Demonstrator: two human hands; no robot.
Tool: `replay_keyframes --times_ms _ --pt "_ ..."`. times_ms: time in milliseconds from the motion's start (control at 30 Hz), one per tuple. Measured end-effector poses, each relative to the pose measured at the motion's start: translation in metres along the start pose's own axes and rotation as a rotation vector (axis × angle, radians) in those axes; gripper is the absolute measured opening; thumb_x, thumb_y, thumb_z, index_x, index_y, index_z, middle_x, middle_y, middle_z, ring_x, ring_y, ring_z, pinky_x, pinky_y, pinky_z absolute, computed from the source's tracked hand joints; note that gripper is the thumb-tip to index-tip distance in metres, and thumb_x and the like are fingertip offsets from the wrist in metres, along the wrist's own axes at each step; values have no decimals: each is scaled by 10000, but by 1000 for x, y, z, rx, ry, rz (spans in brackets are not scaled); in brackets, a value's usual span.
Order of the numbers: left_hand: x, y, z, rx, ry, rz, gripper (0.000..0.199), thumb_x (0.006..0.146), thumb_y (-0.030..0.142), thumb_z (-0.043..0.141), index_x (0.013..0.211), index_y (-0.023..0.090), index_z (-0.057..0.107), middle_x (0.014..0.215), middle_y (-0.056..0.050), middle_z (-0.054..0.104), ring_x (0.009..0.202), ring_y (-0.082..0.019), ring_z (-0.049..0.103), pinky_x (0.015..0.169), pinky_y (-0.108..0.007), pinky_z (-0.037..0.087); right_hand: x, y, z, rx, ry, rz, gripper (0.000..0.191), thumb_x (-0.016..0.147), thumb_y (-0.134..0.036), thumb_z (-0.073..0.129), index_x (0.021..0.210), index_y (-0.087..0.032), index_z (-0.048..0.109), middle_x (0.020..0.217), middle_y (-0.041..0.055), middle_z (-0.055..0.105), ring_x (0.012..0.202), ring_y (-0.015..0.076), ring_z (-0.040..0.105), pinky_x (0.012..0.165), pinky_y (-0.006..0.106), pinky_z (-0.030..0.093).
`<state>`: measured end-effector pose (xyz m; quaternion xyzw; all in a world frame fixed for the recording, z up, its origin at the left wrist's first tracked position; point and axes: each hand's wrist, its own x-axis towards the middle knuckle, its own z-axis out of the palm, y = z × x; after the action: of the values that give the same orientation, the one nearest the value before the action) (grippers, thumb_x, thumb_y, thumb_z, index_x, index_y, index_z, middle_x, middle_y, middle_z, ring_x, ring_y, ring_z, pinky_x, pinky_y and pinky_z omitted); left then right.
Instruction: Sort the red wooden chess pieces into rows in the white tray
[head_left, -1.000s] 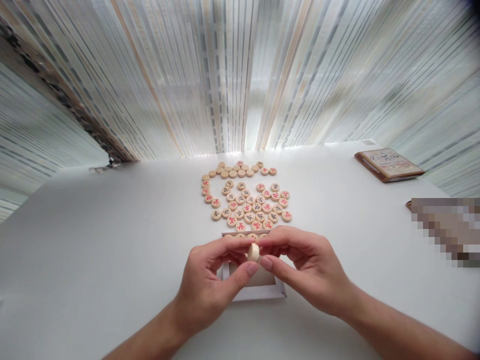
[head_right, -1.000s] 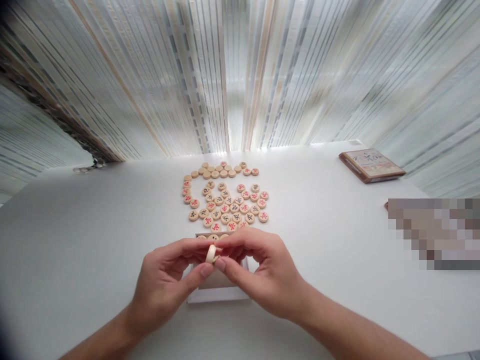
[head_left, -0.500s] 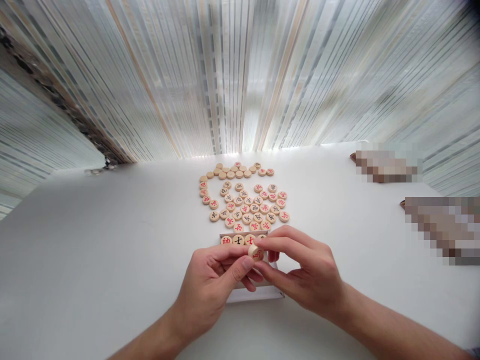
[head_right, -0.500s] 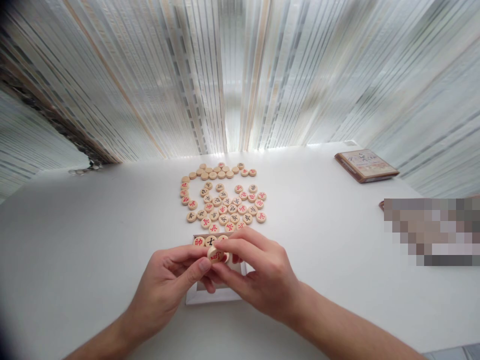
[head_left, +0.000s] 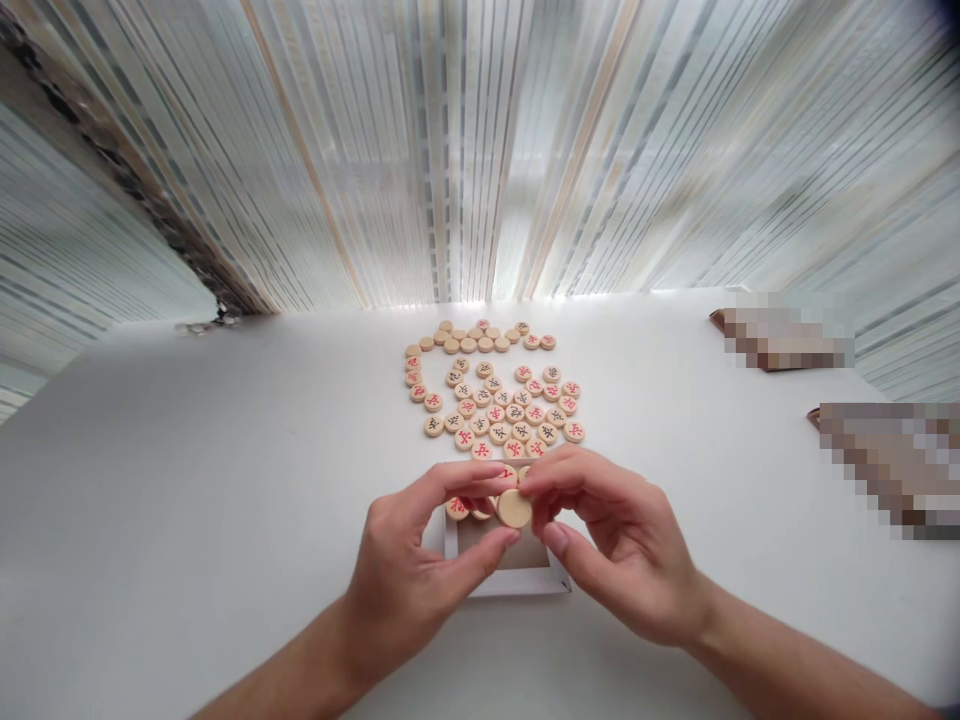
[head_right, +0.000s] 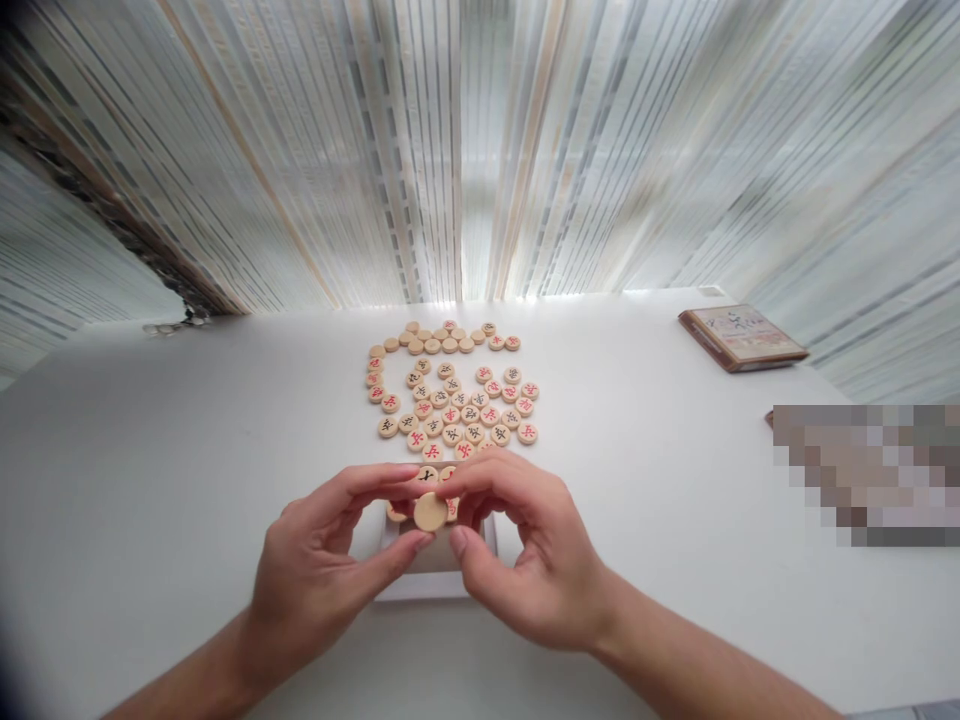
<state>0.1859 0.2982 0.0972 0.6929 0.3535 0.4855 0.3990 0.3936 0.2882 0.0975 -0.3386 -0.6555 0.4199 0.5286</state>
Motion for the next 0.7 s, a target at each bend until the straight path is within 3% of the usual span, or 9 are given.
replay_keyframes --times_ms 100,167,300,700 --pt "2 -2 1 145 -13 218 483 844 12 827 1266 215 706 1092 -41 826 956 -150 777 888 -220 634 -1 -1 3 167 21 250 168 925 -159 782 1075 -217 735 929 38 763 791 137 721 706 229 621" --pt "3 -3 2 191 -24 330 477 845 -9 818 1268 176 698 1059 -65 823 925 -158 772 863 -242 642 -1 -3 5 275 20 387 220 877 -175 859 1045 -208 722 885 25 773 761 123 724 693 205 620" --pt "3 -4 2 196 -62 419 469 864 -45 785 1288 128 684 1040 -99 831 907 -171 767 844 -277 641 0 -5 7 438 8 559 325 805 -186 940 1027 -190 703 810 2 758 665 93 693 613 165 591" --pt "3 -3 2 187 -47 376 422 866 2 797 1248 148 694 994 -59 807 895 -149 770 850 -225 625 1 -4 3 483 -48 549 195 932 -282 846 1064 -177 747 796 17 739 656 93 658 622 185 570"
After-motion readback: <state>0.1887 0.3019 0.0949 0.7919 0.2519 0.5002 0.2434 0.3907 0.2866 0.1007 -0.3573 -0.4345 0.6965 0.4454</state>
